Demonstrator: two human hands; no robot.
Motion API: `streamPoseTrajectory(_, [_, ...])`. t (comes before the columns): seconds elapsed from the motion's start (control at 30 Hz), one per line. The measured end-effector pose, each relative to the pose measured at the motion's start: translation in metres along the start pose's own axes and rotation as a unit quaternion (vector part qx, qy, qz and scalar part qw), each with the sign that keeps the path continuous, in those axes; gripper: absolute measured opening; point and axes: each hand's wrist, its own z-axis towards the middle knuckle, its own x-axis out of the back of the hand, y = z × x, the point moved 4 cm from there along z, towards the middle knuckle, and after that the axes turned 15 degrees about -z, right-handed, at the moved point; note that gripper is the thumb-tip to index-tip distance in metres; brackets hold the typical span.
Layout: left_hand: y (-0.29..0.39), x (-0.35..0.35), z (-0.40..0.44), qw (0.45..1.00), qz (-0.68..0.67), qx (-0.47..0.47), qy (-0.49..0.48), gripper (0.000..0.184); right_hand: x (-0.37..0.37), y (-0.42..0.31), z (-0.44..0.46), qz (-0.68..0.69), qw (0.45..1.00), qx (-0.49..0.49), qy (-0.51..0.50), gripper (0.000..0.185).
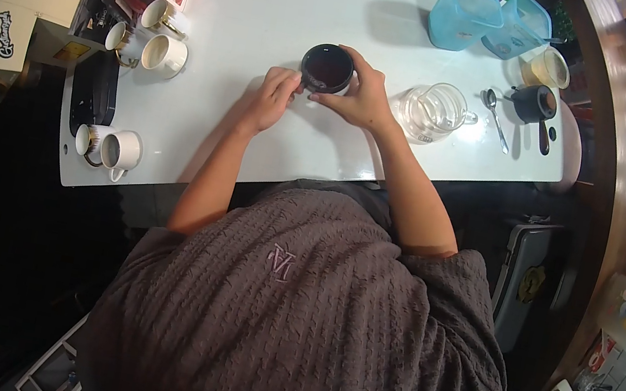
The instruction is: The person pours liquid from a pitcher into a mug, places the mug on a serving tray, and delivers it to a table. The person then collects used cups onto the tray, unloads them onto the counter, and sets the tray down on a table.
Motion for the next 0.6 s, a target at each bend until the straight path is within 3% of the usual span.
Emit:
streamPoseTrajectory(0.1, [0.004, 0.002, 0.002, 0.999, 0.046, -0.007, -0.004, 0.042, -0.004, 0.004, 0.003, 0.001, 1.0, -0.013, -0.013, 0.083])
streamPoseTrajectory(0.27, [0.006, -0.001, 0.006, 0.997, -0.014, 0.068, 0.018, 0.041, -0.007, 0.01, 0.005, -0.002, 0.998, -0.044, -0.033, 0.082])
streamPoseTrajectory(0.43, [0.001, 0.001, 0.013, 0.998, 0.008, 0.06, 0.027, 0.041, -0.01, 0.016, 0.007, -0.02, 0.997, -0.069, -0.029, 0.09])
streamPoseTrajectory(0.6, [-0.003, 0.006, 0.02, 0.998, 0.014, 0.057, 0.033, 0.04, -0.014, 0.014, 0.01, -0.075, 0.997, -0.034, 0.007, 0.084])
